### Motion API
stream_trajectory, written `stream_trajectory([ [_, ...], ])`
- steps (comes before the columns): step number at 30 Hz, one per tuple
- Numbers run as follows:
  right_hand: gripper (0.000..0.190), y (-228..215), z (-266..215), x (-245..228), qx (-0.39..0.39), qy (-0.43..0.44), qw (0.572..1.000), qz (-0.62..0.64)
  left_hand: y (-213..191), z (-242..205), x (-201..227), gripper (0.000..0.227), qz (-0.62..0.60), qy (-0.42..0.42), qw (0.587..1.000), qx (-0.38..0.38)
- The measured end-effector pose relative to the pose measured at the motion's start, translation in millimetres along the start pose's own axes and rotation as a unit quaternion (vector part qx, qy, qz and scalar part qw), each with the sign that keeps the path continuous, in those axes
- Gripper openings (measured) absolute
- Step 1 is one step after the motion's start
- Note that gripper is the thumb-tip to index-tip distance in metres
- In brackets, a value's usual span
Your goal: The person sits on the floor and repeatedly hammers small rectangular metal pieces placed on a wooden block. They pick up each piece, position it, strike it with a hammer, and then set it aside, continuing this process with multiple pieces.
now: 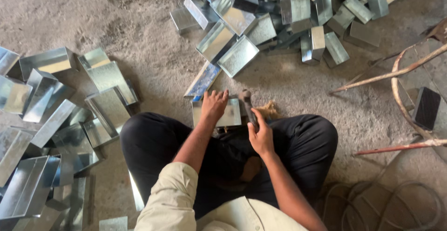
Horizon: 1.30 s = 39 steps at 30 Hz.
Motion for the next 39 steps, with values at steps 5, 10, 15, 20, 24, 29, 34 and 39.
stream_trajectory([
  [5,0.051,-44.2,-5.1,1.9,0.006,0.147,0.986,0.075,-15.0,-0.9,8.6,0.047,-0.044,-0.007,0.998,-0.042],
  [10,0.054,-113.6,2.6,-35.9,0.074,0.162,0.958,0.226,-96.1,15.3,60.0,0.034,-0.020,0.035,0.995,0.087],
  [15,0.053,-129.0,4.3,-44.7,0.182,0.032,0.942,0.280,-106.2,20.7,70.0,0.020,-0.005,-0.001,0.999,0.047],
  [20,0.049,-72.0,27.2,-33.7,0.068,-0.083,0.994,0.014,-99.3,16.9,68.2,0.015,0.007,0.001,0.997,0.080],
  [24,0.058,-66.7,21.6,-3.6,-0.072,0.222,0.961,0.152,-111.4,19.2,70.3,0.014,0.003,0.002,0.994,0.113],
  [29,0.058,-113.5,7.0,-60.5,-0.040,0.173,0.949,0.262,-119.0,0.8,55.9,0.036,-0.297,-0.089,0.926,0.214],
  [34,0.058,-140.6,9.5,-113.0,0.028,0.019,0.959,0.281,-51.7,-12.6,35.5,0.058,-0.463,-0.118,0.825,0.301],
  [39,0.054,-121.7,28.0,-130.4,0.118,-0.145,0.965,0.185,-23.6,-16.7,30.9,0.055,-0.475,-0.145,0.823,0.277],
])
Point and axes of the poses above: each hand's wrist, its own z-axis towards the middle knuckle, its own y-axis out of the palm, x = y × z, the point moved 7 cm from there along z, towards the middle knuckle, and after that the axes turned 15 degrees about -z, right-handed, at the moved point
